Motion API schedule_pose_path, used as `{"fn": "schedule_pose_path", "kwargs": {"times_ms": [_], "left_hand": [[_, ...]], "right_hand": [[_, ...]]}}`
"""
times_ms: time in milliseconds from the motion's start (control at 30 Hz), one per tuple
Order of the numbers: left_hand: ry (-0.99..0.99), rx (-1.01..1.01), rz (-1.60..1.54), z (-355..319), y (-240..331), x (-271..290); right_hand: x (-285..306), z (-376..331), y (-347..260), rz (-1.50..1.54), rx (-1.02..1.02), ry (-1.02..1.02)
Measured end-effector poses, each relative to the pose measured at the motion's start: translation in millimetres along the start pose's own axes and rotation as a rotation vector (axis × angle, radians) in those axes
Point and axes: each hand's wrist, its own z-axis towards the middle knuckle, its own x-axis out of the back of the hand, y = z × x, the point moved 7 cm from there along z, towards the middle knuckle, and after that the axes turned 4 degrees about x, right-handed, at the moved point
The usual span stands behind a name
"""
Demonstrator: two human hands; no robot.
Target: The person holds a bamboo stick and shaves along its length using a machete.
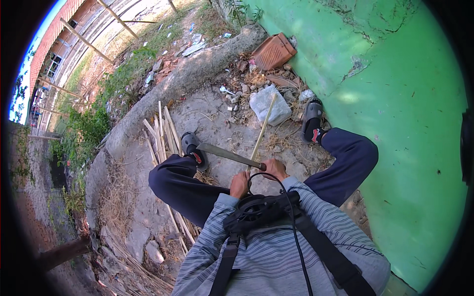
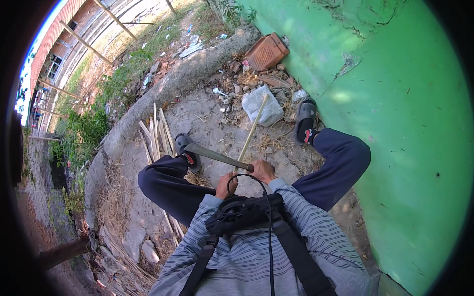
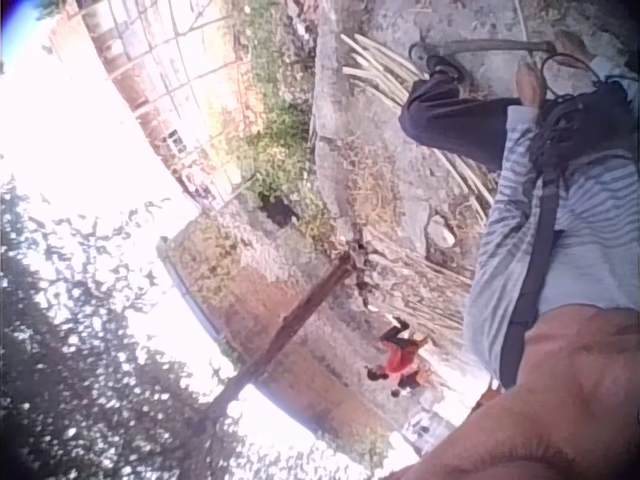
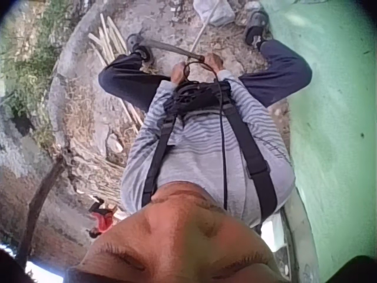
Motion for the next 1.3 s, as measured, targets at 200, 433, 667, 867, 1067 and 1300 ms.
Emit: {"fn": "schedule_pose_path", "kwargs": {"times_ms": [200, 433, 667, 867, 1067, 1300], "left_hand": [[0.005, -0.019, -0.006, -6, 7, 6], [-0.077, 0.058, 0.028, -5, 4, 5], [0.026, -0.064, 0.033, -6, -11, -7], [0.008, -0.038, 0.019, -3, -8, -8], [0.015, -0.036, 0.056, -3, -15, -11], [-0.012, -0.004, 0.029, -5, -3, -3]], "right_hand": [[19, 27, 38, -0.018, -0.198, 0.126], [14, 22, 42, -0.075, -0.159, 0.058], [34, 42, 58, -0.043, -0.186, 0.207], [40, 42, 61, -0.087, -0.238, 0.121], [3, 27, 46, -0.144, 0.031, -0.01], [28, 38, 100, 0.034, -0.464, 0.164]]}}
